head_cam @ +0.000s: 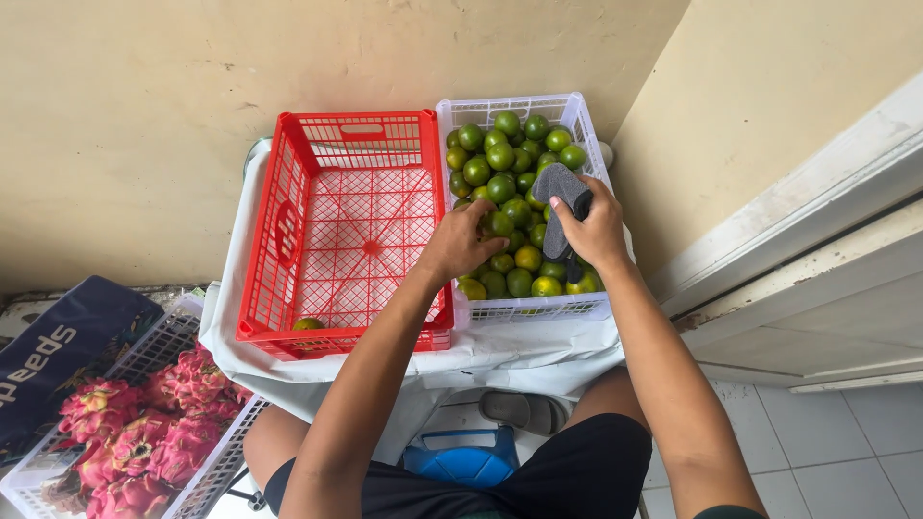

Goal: The person sits on a low stool and cleans green limes using a grey cloth. They pick limes from a white crate, wipe them thoroughly, and place them into a red crate. The process is repeated for several limes.

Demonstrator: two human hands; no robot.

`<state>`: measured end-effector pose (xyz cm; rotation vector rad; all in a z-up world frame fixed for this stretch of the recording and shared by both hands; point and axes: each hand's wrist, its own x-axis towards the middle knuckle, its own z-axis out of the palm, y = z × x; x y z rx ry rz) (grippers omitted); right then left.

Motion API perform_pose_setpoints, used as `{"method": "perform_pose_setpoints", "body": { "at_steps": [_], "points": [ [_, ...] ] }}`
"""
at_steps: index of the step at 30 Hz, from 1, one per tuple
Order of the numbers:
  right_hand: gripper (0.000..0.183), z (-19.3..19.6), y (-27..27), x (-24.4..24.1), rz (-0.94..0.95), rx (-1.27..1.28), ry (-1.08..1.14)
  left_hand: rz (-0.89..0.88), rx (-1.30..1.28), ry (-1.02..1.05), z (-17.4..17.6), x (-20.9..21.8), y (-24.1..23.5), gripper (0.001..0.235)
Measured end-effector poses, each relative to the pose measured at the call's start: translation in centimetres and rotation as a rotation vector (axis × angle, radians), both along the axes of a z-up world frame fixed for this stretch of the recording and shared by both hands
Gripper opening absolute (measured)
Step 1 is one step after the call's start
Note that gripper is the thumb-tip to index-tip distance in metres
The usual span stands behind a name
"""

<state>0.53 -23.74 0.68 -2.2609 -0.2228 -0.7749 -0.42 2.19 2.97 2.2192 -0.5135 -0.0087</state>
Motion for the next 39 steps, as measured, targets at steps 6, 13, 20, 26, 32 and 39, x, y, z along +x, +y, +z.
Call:
{"method": "perform_pose_setpoints", "body": {
  "at_steps": [6,13,20,26,32,39],
  "points": [
    [0.052,-0.9,0.9,-0.4,0.015,-0.272,0.242,0.081,-0.506,0.038,-1.3,0.3,1.1,0.063],
    [0.039,5.0,5.1,0.4,0.134,-0.062,-0.173,0.098,-0.822,0.141,-3.0,0.7,1.6,0.061],
    [0.033,4.1,13.2,-1.3,0.489,-0.071,-0.310,0.168,-0.674,-0.057,-4.0,1.8,1.5,0.044],
    [0.027,3.1,14.1,0.5,0.401,0.229,0.045,0.137,-0.632,-0.128,-6.7,2.5,1.0,0.045],
    [0.043,5.5,12.8,1.7,0.157,1.064,0.716,-0.037,-0.560,-0.332,-3.0,0.4,0.9,0.053],
    [0.044,3.8,11.8,0.9,0.325,1.507,0.753,-0.006,-0.575,-0.268,-4.3,1.9,0.3,0.053]
  ]
}}
